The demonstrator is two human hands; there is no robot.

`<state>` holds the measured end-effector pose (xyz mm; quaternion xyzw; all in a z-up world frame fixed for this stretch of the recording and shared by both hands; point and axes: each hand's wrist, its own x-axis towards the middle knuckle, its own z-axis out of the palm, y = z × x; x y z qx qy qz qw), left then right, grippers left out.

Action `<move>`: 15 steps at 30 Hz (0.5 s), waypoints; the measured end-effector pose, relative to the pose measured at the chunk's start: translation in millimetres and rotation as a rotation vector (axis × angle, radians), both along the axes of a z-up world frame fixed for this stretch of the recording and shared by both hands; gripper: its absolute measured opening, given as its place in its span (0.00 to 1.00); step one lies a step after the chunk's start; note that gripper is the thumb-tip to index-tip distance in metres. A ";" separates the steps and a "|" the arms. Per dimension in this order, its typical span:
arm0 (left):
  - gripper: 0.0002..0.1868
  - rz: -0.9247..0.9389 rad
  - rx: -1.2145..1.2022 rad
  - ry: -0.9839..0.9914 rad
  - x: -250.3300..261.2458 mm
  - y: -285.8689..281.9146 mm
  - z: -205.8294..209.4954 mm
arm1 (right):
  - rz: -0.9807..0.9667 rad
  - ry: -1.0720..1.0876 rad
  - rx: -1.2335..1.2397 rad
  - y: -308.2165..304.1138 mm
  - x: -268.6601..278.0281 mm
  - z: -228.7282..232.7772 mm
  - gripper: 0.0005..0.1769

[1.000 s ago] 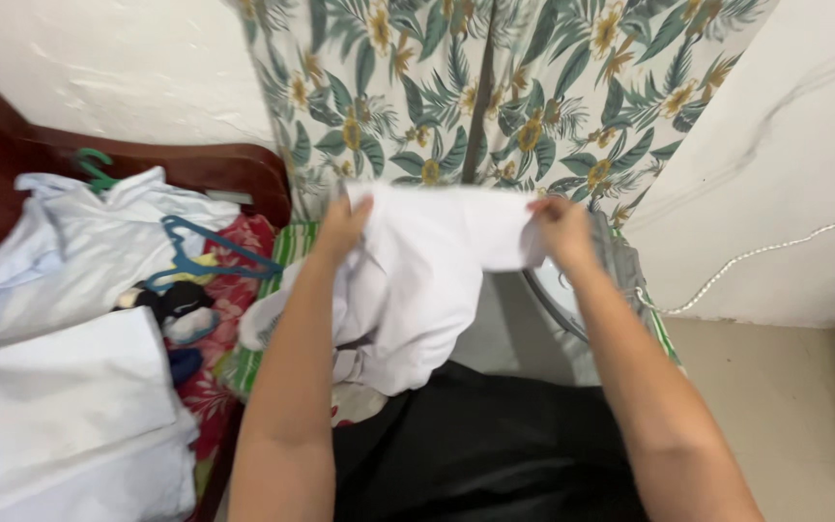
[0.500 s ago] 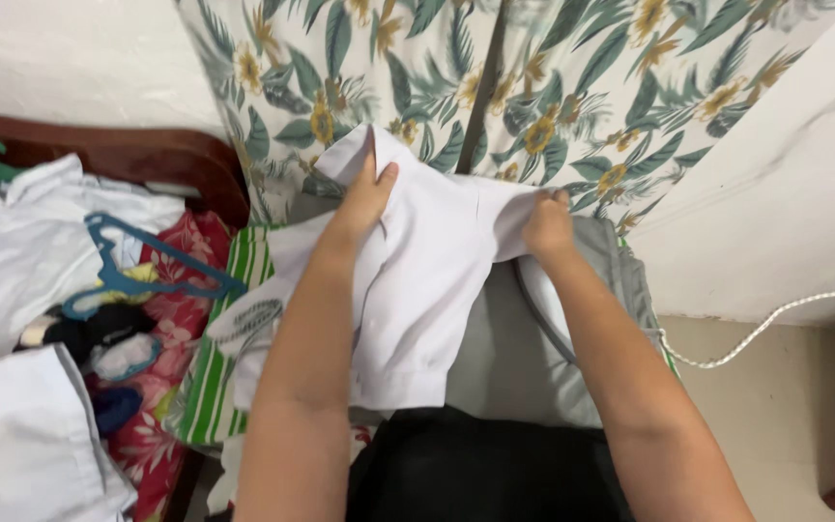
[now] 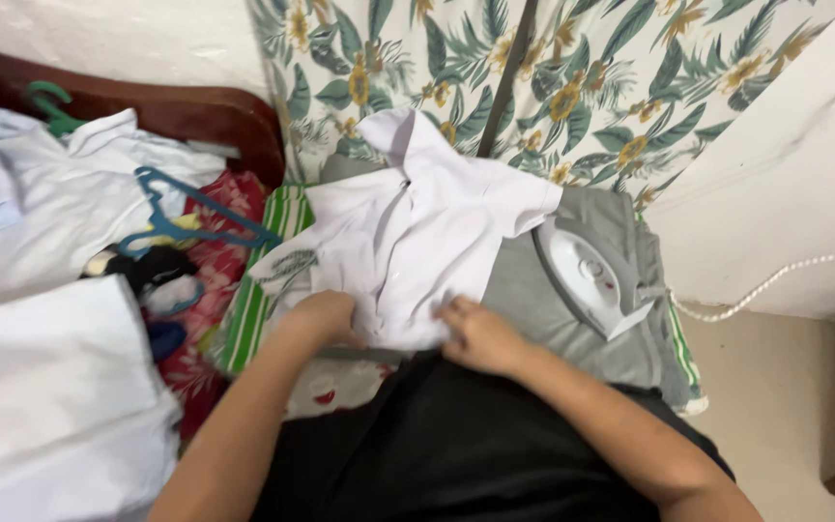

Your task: The person irons a white shirt on a small ironing board, smoothing the fabric and adjusting the garment. They then place the shirt on a hanger and continue ironing another white shirt, repeatedly smoothing and repositioning the fabric.

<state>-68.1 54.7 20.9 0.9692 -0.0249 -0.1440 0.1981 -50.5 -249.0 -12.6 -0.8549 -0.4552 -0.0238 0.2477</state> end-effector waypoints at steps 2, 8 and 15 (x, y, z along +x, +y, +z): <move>0.36 -0.012 0.154 -0.389 -19.8 -0.7 -23.4 | -0.184 0.116 0.063 -6.0 17.5 -15.9 0.19; 0.14 0.077 0.141 -0.573 -27.2 26.6 -60.1 | -0.622 0.292 0.353 -75.2 62.4 3.4 0.07; 0.18 0.251 -0.448 -0.662 14.9 13.7 66.2 | -0.588 0.174 0.756 -92.2 57.8 106.1 0.16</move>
